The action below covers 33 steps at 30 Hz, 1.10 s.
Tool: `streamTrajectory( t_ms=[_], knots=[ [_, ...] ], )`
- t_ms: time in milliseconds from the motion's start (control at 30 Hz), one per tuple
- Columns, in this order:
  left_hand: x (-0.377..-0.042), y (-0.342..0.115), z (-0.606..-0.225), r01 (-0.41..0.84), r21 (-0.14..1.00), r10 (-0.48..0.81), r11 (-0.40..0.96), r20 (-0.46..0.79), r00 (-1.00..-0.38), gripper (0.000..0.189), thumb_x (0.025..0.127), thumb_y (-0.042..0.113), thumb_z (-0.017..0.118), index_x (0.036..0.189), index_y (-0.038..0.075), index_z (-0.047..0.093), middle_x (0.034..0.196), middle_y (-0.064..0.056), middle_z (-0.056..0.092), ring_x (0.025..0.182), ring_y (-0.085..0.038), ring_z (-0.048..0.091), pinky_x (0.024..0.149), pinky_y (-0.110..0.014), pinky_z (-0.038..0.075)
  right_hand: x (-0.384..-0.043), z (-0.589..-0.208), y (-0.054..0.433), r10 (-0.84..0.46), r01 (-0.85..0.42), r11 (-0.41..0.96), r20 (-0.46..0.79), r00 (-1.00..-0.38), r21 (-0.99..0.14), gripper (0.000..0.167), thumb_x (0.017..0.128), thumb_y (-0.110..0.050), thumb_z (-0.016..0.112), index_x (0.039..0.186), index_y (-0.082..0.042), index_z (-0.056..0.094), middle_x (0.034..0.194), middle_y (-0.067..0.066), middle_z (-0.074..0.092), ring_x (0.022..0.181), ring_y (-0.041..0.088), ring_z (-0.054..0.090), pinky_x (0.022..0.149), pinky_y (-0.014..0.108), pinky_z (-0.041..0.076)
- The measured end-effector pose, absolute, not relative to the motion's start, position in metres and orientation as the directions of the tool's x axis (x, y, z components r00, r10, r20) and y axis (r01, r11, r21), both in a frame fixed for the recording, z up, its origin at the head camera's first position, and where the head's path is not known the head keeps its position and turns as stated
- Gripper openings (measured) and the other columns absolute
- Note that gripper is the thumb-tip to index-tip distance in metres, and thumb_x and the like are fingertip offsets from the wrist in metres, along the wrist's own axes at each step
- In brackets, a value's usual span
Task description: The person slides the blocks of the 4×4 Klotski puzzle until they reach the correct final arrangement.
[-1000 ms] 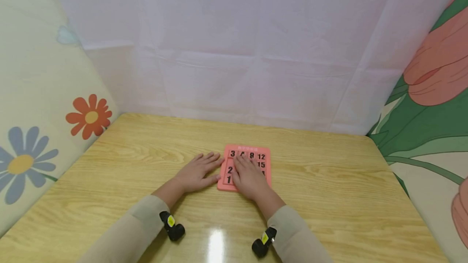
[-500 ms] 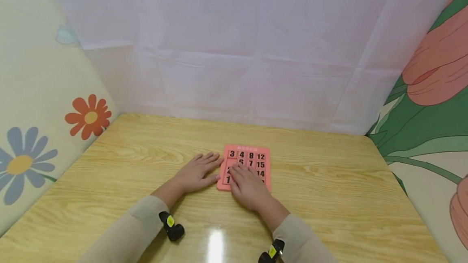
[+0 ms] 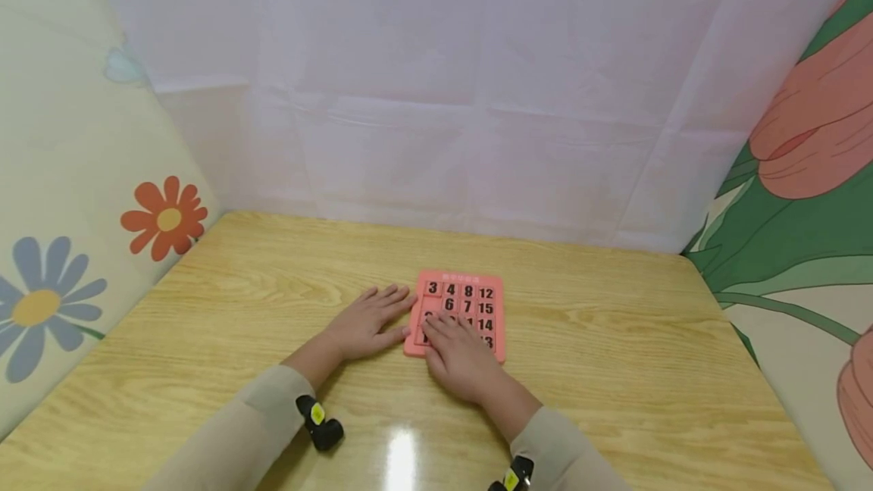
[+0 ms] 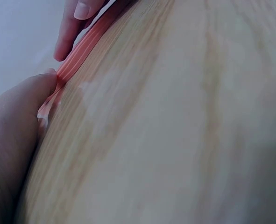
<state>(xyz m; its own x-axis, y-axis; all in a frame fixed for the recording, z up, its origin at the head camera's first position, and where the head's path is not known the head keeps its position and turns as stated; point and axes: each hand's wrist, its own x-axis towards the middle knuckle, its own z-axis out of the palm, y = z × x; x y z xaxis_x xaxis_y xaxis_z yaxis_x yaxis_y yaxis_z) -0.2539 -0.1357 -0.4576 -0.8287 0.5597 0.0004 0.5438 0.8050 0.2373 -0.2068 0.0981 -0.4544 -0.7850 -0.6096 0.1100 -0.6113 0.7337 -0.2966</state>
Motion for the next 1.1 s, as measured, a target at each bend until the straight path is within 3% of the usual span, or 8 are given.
streamTrajectory(
  t_ms=[1100],
  knots=[
    [-0.252,-0.135,-0.455,0.544,0.245,0.561,0.803,-0.001,-0.828,0.065,0.099,0.051,0.043,0.155,0.017,0.033,0.162,-0.006,0.028,0.152,-0.028,0.020,0.125,-0.052,0.015,-0.227,-0.451,0.091,-0.564,-0.543,0.786,0.017,-0.825,-0.296,0.050,0.105,-0.030,0.035,0.151,-0.010,0.038,0.158,0.006,0.036,0.149,0.027,0.028,0.123,0.048,0.024]
  ],
)
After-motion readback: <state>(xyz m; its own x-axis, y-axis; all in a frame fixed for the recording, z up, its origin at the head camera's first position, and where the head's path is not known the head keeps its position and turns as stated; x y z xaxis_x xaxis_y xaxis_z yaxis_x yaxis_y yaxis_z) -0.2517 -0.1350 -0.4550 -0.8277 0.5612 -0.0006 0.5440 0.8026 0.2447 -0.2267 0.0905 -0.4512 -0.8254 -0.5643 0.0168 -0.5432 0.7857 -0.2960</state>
